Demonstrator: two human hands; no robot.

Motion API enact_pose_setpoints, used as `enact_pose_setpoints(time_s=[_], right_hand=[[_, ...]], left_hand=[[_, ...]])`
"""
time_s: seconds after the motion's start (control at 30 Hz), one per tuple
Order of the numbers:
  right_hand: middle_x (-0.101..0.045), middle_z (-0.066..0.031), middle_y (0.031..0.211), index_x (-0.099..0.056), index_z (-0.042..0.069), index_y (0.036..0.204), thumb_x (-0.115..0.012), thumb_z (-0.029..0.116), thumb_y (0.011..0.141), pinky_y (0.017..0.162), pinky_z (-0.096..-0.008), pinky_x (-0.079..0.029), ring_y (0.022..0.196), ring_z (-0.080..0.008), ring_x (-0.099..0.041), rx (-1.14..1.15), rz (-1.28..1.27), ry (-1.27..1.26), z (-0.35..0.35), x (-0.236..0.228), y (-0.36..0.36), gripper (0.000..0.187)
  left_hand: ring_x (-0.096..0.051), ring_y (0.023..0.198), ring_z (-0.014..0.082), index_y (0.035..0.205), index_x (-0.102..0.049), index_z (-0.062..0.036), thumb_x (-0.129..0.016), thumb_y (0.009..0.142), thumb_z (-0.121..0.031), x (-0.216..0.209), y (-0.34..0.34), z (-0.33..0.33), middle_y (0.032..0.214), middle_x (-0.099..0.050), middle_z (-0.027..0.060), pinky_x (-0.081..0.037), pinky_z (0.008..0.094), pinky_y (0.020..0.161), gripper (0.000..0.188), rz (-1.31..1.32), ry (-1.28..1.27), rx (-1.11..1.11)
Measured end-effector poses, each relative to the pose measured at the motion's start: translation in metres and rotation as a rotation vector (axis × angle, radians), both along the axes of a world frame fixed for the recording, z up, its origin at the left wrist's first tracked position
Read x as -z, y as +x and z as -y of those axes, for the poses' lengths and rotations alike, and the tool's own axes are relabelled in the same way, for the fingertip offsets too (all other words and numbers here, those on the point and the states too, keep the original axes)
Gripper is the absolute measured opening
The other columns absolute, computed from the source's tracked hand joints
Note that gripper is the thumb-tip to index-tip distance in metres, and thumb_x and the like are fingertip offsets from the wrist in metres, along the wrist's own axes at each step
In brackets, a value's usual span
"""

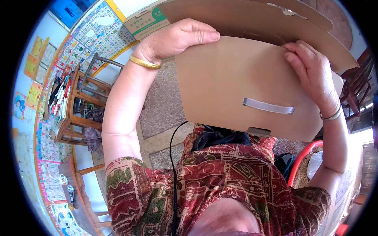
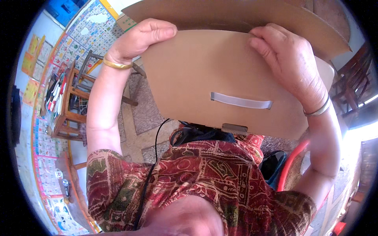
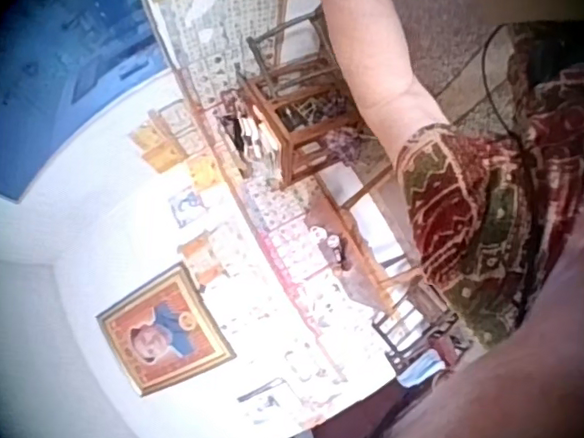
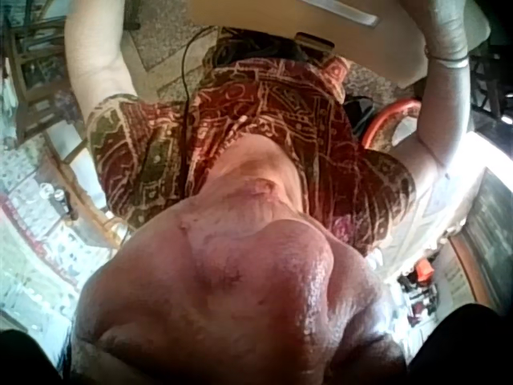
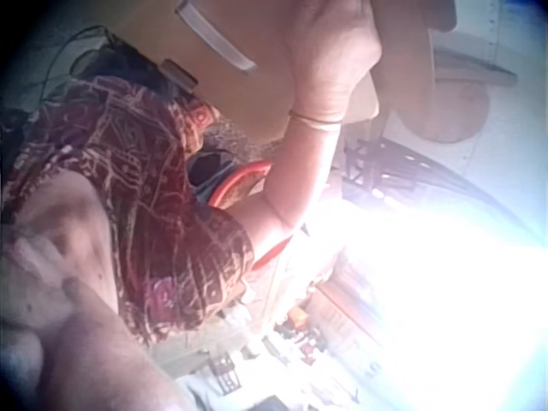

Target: The person sits on the floor and assembles flat-packed cardboard boxes. They fold the flaps, use scissors to cut tape, and secure the boxes with adhesive tape. The person handles multiple boxes, stacking the finished ones.

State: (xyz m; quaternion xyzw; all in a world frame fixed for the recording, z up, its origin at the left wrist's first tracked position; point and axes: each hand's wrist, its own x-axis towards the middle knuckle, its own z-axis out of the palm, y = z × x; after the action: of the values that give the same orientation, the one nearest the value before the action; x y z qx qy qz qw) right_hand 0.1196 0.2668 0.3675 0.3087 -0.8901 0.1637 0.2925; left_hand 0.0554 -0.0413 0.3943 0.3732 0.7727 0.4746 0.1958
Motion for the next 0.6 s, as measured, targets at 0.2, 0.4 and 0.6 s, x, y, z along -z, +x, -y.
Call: enact_pose_setpoints(time_s=[0.2, 0.4, 0.6], right_hand=[[-0.06, -0.0196, 0.077, -0.061, 0.003, 0.091, -0.053, 0.023, 0.091, 0.067, -0.0422, -0.047, 0.075, -0.0385, -0.059, 0.057, 0.129, -0.078, 0.007, -0.009, 0.01, 0.022], [-0.057, -0.0168, 0.074, -0.055, 0.001, 0.089, -0.049, 0.022, 0.095, 0.064, -0.0366, -0.043, 0.069, -0.0327, -0.056, 0.097, 0.339, -0.058, 0.011, -0.015, 0.037, 0.023], [-0.056, -0.0171, 0.073, -0.054, 0.002, 0.089, -0.048, 0.025, 0.096, 0.063, -0.0369, -0.043, 0.067, -0.0331, -0.054, 0.03, 0.419, -0.044, 0.015, -0.012, 0.044, 0.025]], left_hand=[[-0.065, 0.079, 0.0254, 0.101, -0.059, -0.0023, -0.056, 0.09, -0.021, -0.009, 0.045, -0.042, 0.086, -0.065, 0.0118, -0.051, 0.0348, 0.068, 0.022, -0.953, -0.397, -0.123], [-0.063, 0.076, 0.0324, 0.095, -0.059, -0.0043, -0.074, 0.069, -0.041, 0.018, 0.073, -0.067, 0.085, -0.064, 0.0136, -0.05, 0.0389, 0.066, 0.048, -1.178, -0.19, -0.241], [-0.062, 0.07, 0.0351, 0.086, -0.059, -0.0026, -0.077, 0.058, -0.056, 0.018, 0.077, -0.068, 0.077, -0.063, 0.0154, -0.05, 0.0407, 0.063, 0.063, -1.024, -0.424, -0.171]])
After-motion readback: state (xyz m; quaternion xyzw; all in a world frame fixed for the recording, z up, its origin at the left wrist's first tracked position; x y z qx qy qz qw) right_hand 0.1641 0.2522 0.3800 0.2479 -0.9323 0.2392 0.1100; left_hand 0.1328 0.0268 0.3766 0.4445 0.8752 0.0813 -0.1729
